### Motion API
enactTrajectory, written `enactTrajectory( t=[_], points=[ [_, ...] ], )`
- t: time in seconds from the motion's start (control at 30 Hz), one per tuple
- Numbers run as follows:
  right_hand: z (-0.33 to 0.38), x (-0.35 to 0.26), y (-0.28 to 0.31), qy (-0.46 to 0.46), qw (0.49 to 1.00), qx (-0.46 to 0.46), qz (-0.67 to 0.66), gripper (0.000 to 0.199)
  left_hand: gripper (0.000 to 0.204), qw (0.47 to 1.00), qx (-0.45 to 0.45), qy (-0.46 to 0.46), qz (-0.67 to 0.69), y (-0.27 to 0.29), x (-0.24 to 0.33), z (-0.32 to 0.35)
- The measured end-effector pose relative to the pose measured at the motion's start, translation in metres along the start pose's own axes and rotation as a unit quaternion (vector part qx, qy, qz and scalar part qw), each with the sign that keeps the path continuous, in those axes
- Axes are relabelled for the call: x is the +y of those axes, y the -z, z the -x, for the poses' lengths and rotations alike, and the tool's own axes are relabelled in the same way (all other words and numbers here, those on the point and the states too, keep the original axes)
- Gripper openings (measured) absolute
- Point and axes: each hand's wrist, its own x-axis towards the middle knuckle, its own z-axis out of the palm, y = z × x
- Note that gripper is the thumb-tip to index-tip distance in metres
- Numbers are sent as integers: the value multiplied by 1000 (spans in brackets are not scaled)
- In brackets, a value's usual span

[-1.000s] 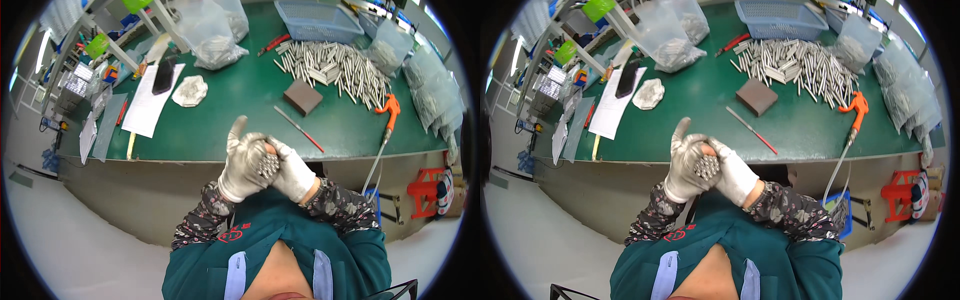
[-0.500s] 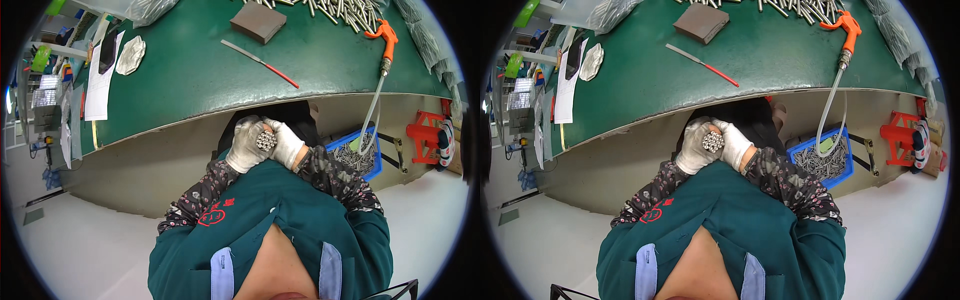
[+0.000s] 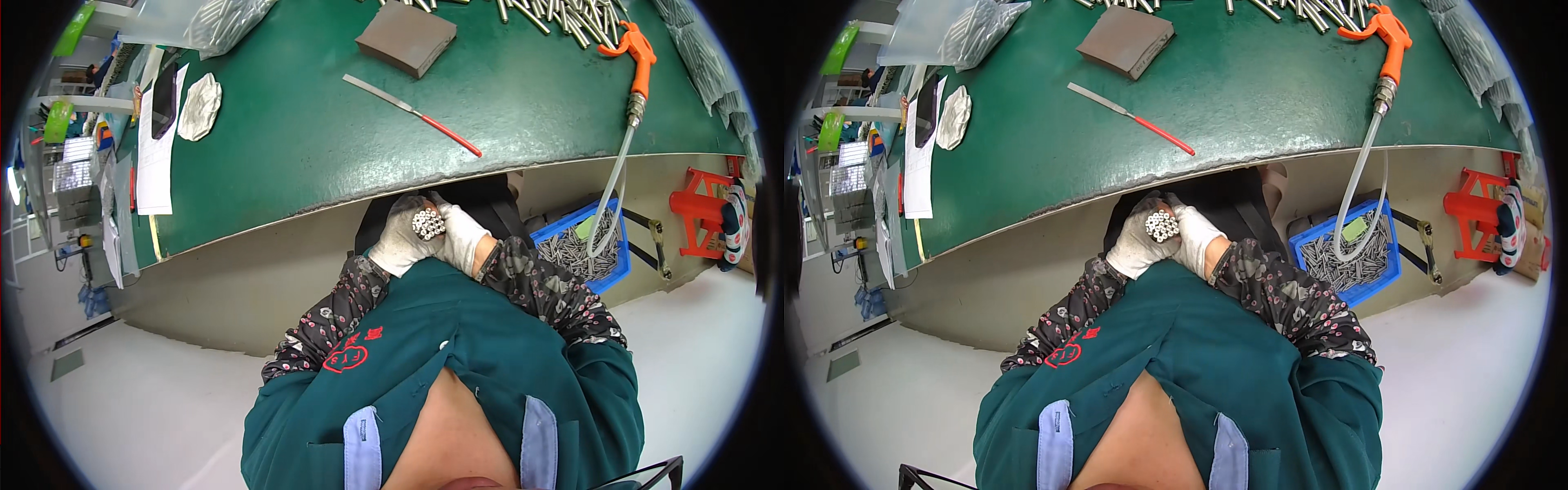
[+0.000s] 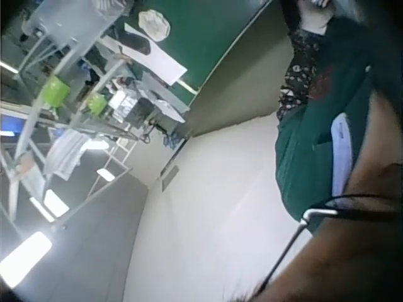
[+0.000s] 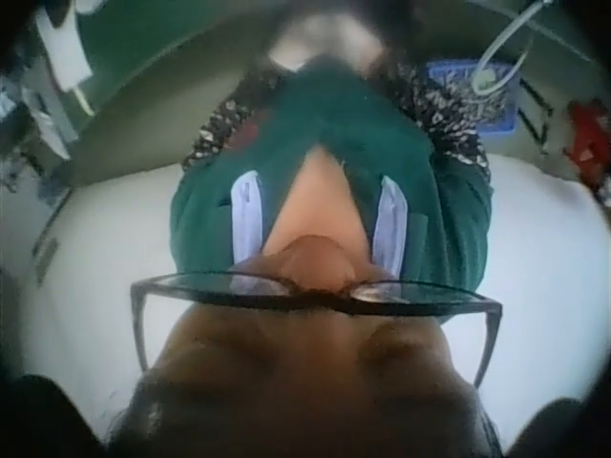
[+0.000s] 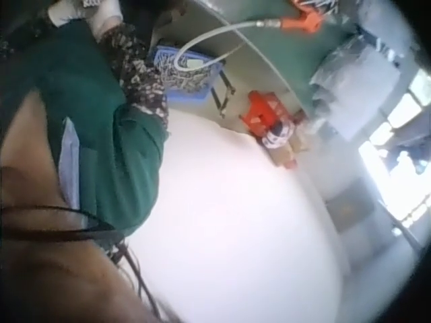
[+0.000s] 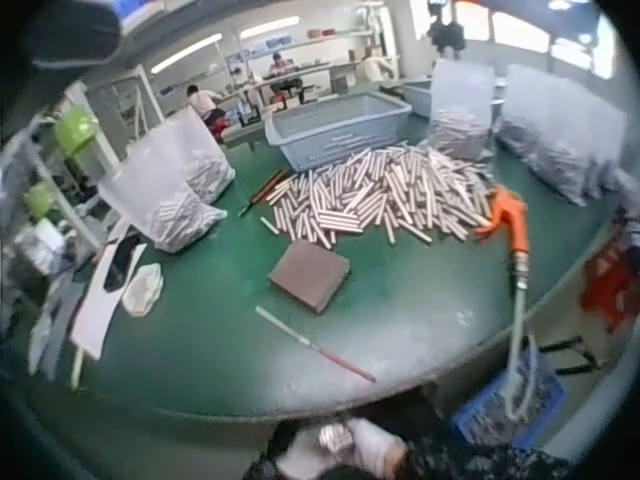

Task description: The worker is inspecting cylindrical metal tubes, cleaning them with a compressed air gun, reviewing technical documentation on a clipboard, and packaging the parts into plastic bags.

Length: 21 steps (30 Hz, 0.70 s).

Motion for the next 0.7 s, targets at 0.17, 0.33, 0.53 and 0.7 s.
enactTrajectory(
  t=[0.17,0.33,0.53,0.7],
  points=[
    [-4,0,1,3,1000,8,4,23,30,999,-4,33,42,-3,-4,2],
    [7,2,-7,27,999,13,27,21,30,1000,-9,8,-13,-2,-6,5],
    [3,4,-8,9,1000,-3,14,27,30,998,21,-11,57,-5,-23,11],
    [12,-16,11,-35,984,-70,163,36,34,970,15,100,221,-6,-16,8]
  ],
)
